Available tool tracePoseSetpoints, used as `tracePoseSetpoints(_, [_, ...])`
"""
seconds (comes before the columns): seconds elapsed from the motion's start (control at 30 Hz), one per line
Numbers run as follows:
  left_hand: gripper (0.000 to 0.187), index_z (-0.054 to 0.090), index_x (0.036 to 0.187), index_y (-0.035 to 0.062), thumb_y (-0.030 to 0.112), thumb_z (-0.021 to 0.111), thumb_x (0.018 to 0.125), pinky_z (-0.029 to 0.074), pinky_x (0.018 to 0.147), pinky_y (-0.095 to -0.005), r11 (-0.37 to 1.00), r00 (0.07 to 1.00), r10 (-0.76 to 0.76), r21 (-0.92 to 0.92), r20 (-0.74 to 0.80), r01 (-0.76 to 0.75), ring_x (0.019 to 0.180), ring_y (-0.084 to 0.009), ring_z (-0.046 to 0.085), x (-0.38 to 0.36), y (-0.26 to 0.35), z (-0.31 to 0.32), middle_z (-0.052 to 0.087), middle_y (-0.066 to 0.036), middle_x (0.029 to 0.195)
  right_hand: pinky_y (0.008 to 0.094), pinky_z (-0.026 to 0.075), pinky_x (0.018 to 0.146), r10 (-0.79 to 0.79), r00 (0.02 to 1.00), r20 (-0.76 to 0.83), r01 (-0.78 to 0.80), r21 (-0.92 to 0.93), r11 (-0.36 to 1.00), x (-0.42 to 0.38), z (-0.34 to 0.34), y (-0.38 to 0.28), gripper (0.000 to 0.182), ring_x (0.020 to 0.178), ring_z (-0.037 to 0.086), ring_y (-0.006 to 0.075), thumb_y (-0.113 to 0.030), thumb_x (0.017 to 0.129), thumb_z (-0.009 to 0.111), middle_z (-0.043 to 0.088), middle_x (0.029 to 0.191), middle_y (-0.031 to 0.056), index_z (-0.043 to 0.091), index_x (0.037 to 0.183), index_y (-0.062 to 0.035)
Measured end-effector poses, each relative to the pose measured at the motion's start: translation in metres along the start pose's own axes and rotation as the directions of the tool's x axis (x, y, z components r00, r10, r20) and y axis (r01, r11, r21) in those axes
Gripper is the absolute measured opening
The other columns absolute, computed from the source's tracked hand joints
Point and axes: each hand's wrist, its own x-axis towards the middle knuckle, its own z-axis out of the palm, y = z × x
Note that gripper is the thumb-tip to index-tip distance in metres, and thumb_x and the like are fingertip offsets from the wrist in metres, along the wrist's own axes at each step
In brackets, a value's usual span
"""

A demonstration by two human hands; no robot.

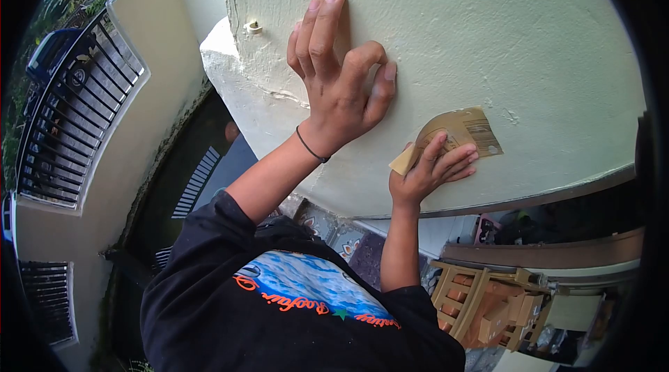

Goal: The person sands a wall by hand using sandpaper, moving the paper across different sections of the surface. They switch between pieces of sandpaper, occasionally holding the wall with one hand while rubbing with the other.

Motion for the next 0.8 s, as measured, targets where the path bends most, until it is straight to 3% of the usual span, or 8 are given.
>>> tracePoseSetpoints(0.13, [0.024,0.058,0.105,0.0161,0.024,0.054,0.082,0.010,0.108,-0.0477,0.997,0.998,0.055,-0.049,0.035,-0.054,0.135,-0.0353,0.026,-0.013,-0.006,-0.002,0.034,-0.022,0.141,0.0623,-0.004,0.105,0.003,1.000,-0.005,-0.003,0.000,1.000,0.001,0.000,-0.001,0.067,0.137,-0.003,0.0475,-0.026,0.085,0.054,-0.001,0.149,0.0291,0.026,0.144,-0.0135])
tracePoseSetpoints(0.2, [0.040,0.054,0.124,0.0177,0.025,0.049,0.086,0.004,0.110,-0.0496,0.999,0.986,-0.038,0.016,0.162,0.036,0.137,-0.0353,0.022,-0.017,0.001,-0.007,0.032,-0.022,0.143,0.0622,-0.004,0.105,0.005,1.000,-0.004,-0.005,-0.001,1.000,0.001,0.000,-0.001,0.067,0.137,-0.003,0.0475,-0.027,0.085,0.054,-0.001,0.149,0.0290,0.025,0.144,-0.0132])
tracePoseSetpoints(0.43, [0.047,0.051,0.132,0.0151,0.021,0.048,0.085,0.001,0.111,-0.0481,0.981,0.919,0.139,0.076,0.370,-0.179,0.139,-0.0364,0.016,-0.010,0.004,-0.019,0.025,-0.025,0.146,0.0625,-0.007,0.104,0.059,0.998,-0.010,-0.058,0.041,0.997,-0.003,0.004,-0.001,0.069,0.138,-0.006,0.0449,-0.036,0.082,0.054,0.000,0.149,0.0279,0.031,0.143,-0.0139])
tracePoseSetpoints(0.6, [0.037,0.057,0.121,0.0078,0.017,0.053,0.085,0.016,0.109,-0.0449,0.983,0.981,-0.169,0.091,0.096,0.161,0.136,-0.0367,0.024,-0.003,-0.004,-0.033,0.036,-0.023,0.141,0.0582,-0.006,0.106,0.075,0.997,0.000,-0.074,0.074,0.994,0.003,-0.004,-0.013,0.059,0.138,-0.001,0.0452,-0.028,0.090,0.048,0.002,0.149,0.0276,0.029,0.143,-0.0093])
tracePoseSetpoints(0.67, [0.021,0.059,0.101,0.0042,0.010,0.061,0.082,0.032,0.102,-0.0426,0.951,0.967,-0.207,-0.200,0.149,0.235,0.127,-0.0359,0.039,-0.016,0.011,-0.046,0.048,-0.020,0.130,0.0558,-0.006,0.107,0.099,0.995,0.012,-0.100,0.078,0.992,0.008,-0.014,-0.022,0.059,0.138,-0.001,0.0440,-0.028,0.091,0.047,0.004,0.149,0.0276,0.028,0.142,-0.0060])
tracePoseSetpoints(0.73, [0.015,0.054,0.088,0.0050,0.006,0.066,0.080,0.041,0.093,-0.0377,0.841,0.911,-0.325,-0.363,0.252,0.400,0.108,-0.0293,0.055,-0.034,0.019,-0.059,0.060,-0.016,0.112,0.0554,0.001,0.108,0.193,0.980,0.052,-0.193,0.484,0.853,0.021,-0.037,-0.039,0.051,0.137,0.010,0.0449,-0.024,0.092,0.041,0.015,0.147,0.0301,0.038,0.135,0.0015])
tracePoseSetpoints(0.77, [0.015,0.054,0.088,0.0050,0.006,0.066,0.080,0.041,0.093,-0.0377,0.838,0.913,-0.322,-0.373,0.252,0.399,0.108,-0.0293,0.055,-0.039,0.023,-0.064,0.060,-0.016,0.112,0.0554,0.001,0.108,0.194,0.980,0.046,-0.192,0.477,0.858,0.023,-0.044,-0.044,0.051,0.137,0.010,0.0449,-0.024,0.092,0.041,0.015,0.147,0.0301,0.038,0.135,0.0015])
tracePoseSetpoints(0.8, [0.012,0.054,0.089,0.0036,0.009,0.063,0.083,0.042,0.091,-0.0361,0.690,0.818,-0.469,-0.439,0.334,0.575,0.101,-0.0262,0.058,-0.045,0.026,-0.070,0.063,-0.015,0.107,0.0530,0.008,0.109,0.211,0.971,0.114,-0.226,0.731,0.644,0.024,-0.051,-0.050,0.052,0.135,0.019,0.0423,-0.027,0.092,0.041,0.020,0.145,0.0291,0.039,0.132,0.0054])
